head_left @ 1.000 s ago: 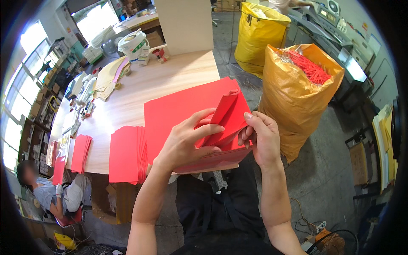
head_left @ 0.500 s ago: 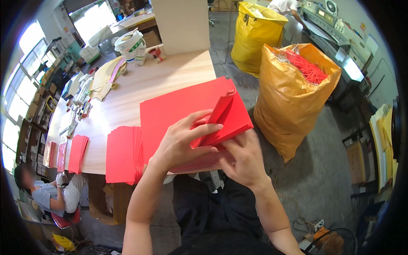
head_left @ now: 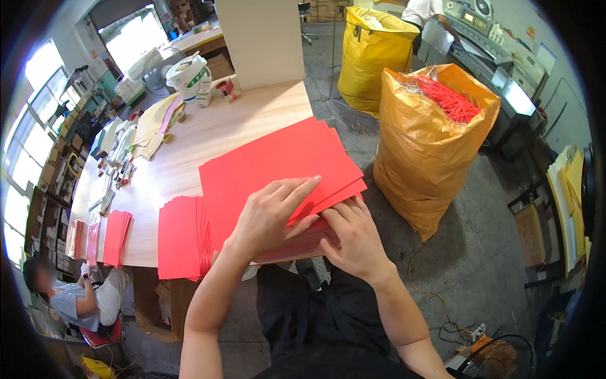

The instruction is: The person counts red paper sheets by hand from a large stack and places the smaller groups onto a separate pile on the table.

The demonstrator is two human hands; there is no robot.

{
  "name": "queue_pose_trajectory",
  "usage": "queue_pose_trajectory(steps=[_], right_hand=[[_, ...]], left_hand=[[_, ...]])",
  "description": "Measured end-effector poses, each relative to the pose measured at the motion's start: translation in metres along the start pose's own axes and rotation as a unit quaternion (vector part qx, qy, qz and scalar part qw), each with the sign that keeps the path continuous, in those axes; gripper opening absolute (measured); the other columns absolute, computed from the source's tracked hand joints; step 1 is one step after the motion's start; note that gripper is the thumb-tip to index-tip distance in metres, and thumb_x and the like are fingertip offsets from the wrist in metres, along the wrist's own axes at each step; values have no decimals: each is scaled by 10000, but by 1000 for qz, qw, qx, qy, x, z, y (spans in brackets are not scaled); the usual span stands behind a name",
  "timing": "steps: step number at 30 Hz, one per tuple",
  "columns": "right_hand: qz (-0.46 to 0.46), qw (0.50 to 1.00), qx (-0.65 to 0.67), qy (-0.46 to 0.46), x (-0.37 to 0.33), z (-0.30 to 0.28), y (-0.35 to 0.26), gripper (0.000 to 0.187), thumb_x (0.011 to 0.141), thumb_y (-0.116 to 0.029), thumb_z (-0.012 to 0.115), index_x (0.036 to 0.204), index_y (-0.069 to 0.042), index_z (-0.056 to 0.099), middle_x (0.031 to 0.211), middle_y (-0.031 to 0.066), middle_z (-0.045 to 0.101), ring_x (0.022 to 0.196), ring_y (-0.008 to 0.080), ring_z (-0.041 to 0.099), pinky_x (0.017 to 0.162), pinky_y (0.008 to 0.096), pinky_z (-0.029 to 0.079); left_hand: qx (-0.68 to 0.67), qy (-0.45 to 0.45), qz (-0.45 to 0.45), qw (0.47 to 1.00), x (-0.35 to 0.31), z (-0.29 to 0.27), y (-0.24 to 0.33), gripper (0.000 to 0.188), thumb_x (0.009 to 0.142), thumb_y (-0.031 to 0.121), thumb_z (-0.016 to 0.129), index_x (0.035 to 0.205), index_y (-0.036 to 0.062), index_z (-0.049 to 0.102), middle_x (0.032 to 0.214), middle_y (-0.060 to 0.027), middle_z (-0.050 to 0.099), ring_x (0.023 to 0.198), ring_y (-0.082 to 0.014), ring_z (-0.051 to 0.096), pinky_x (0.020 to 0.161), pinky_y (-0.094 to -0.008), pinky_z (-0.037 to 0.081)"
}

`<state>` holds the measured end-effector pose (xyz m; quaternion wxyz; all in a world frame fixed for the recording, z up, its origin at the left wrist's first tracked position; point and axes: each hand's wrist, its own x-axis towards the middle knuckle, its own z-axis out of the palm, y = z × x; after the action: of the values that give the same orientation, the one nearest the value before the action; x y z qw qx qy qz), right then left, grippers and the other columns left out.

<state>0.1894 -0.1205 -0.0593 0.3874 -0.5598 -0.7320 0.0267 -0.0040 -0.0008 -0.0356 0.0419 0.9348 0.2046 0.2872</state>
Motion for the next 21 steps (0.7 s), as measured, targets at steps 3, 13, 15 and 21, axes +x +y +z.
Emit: queue_pose_trajectory(steps=[3,13,15,21], right_hand=[[5,997,7,75,-10,-2,14,314,887,-110,740,1184,-13,720,1205,183,715,1206,402,666,1114,482,514],[182,977,-60,90,14,-37,0,392,1071,-296,709,828,-40,541,733,184,606,634,425,629,594,508,495],[161,979,-40,120,25,-22,-9,375,1078,-271,697,828,-39,538,719,189,593,628,425,614,596,495,501],[303,821,466,132,37,-17,4,392,1108,-219,665,802,-25,516,656,29,573,580,97,563,526,335,432]], left_hand=[[-4,6,0,1000,-2,3,-3,672,889,303,865,1480,62,654,1265,-154,771,1194,-362,734,984,-459,618],[-92,55,-45,993,-3,-1,3,491,998,131,723,1482,71,675,1529,-218,651,1251,-380,744,1013,-473,620],[-95,21,-38,995,0,-5,2,424,1013,85,681,1434,123,717,1575,-226,606,1241,-386,752,1003,-468,628],[-132,17,-41,990,-3,-4,-6,357,978,79,692,1292,229,771,1602,-204,570,1212,-360,764,935,-452,648]])
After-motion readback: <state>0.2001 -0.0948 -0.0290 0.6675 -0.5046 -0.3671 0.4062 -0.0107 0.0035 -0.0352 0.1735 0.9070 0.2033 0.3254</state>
